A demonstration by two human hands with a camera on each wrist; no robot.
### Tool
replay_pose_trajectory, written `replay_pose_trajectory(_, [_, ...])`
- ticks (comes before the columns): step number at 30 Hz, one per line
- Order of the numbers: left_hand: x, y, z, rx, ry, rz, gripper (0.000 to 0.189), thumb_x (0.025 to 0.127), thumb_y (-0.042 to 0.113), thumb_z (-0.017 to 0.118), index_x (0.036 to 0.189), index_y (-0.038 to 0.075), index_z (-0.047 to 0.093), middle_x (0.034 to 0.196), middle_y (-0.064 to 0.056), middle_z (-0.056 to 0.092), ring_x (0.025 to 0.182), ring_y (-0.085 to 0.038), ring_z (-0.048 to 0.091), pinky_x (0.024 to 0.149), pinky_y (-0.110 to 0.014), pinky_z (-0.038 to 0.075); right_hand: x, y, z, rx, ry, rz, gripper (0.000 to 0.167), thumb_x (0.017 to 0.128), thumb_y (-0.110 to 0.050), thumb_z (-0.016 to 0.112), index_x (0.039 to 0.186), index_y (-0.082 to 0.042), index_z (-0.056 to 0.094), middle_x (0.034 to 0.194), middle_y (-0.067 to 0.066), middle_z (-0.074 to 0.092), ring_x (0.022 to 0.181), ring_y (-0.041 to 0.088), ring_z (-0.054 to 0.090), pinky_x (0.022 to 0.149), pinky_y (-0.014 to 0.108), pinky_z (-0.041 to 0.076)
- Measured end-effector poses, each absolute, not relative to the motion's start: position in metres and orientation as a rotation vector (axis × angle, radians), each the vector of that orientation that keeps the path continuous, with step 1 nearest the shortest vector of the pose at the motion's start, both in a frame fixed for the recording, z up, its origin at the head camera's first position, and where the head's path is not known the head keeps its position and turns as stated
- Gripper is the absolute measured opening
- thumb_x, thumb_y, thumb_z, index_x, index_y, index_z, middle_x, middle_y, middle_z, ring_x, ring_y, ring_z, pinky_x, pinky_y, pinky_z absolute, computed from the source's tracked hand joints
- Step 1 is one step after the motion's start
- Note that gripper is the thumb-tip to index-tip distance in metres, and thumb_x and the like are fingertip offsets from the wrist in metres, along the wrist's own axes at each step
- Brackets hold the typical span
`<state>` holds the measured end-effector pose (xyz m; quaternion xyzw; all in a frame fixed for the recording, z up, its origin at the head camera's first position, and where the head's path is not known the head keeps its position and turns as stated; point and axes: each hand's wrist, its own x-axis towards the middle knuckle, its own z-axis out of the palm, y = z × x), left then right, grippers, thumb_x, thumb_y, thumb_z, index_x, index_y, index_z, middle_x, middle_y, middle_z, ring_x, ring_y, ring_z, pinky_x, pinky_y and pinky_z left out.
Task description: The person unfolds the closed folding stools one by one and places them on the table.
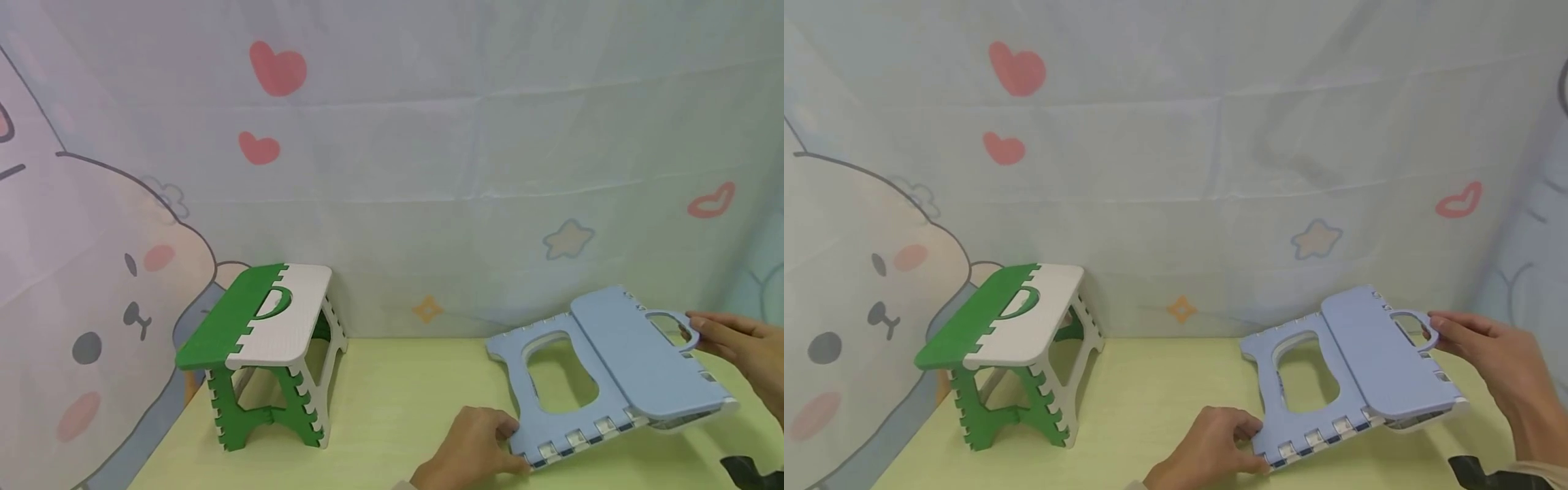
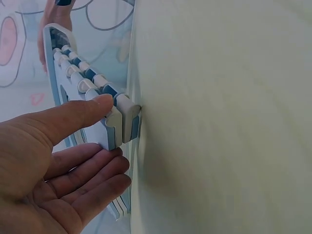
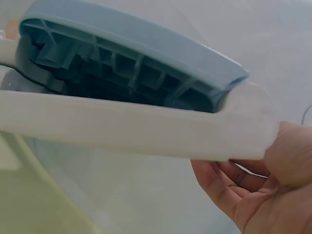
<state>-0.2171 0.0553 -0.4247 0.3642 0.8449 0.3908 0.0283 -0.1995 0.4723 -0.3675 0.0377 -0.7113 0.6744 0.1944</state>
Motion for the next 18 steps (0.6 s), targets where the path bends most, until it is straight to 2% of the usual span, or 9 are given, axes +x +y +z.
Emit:
replay_pose_trajectory(4, [-0.215,0.057,-0.424,1.097,2.613,1.197,0.04,0.072,0.022,0.101,0.103,0.003,0.083,0.093,0.009,0.077,0.082,0.006,0.063,0.072,-0.009,0.051,-0.197,0.464,-0.357,0.139,-1.891,1.936,0.026,0.105,-0.001,0.064,0.105,-0.018,0.083,0.099,-0.01,0.079,0.081,0.005,0.075,0.075,0.007,0.052])
replay_pose_trajectory(13, [-0.206,0.07,-0.426,1.01,2.747,1.096,0.042,0.07,0.026,0.103,0.102,0.007,0.084,0.091,0.011,0.076,0.082,0.006,0.063,0.07,-0.009,0.05,-0.198,0.44,-0.339,0.019,-1.856,1.808,0.034,0.105,-0.001,0.065,0.097,-0.03,0.082,0.088,-0.014,0.076,0.072,0.002,0.073,0.068,0.007,0.052])
replay_pose_trajectory(15, [-0.205,0.072,-0.426,0.986,2.748,1.097,0.042,0.071,0.026,0.102,0.103,0.007,0.084,0.09,0.012,0.076,0.081,0.006,0.063,0.069,-0.009,0.05,-0.196,0.437,-0.336,0.047,-1.858,1.781,0.033,0.105,-0.001,0.064,0.099,-0.029,0.082,0.091,-0.016,0.077,0.073,0.0,0.073,0.073,0.005,0.048])
replay_pose_trajectory(18, [-0.205,0.072,-0.428,0.956,2.728,1.146,0.04,0.071,0.023,0.101,0.103,0.007,0.083,0.088,0.013,0.075,0.078,0.006,0.061,0.068,-0.01,0.05,-0.194,0.431,-0.332,0.057,-1.888,1.72,0.031,0.107,-0.004,0.063,0.104,-0.029,0.082,0.098,-0.021,0.076,0.077,-0.003,0.072,0.089,0.003,0.039])
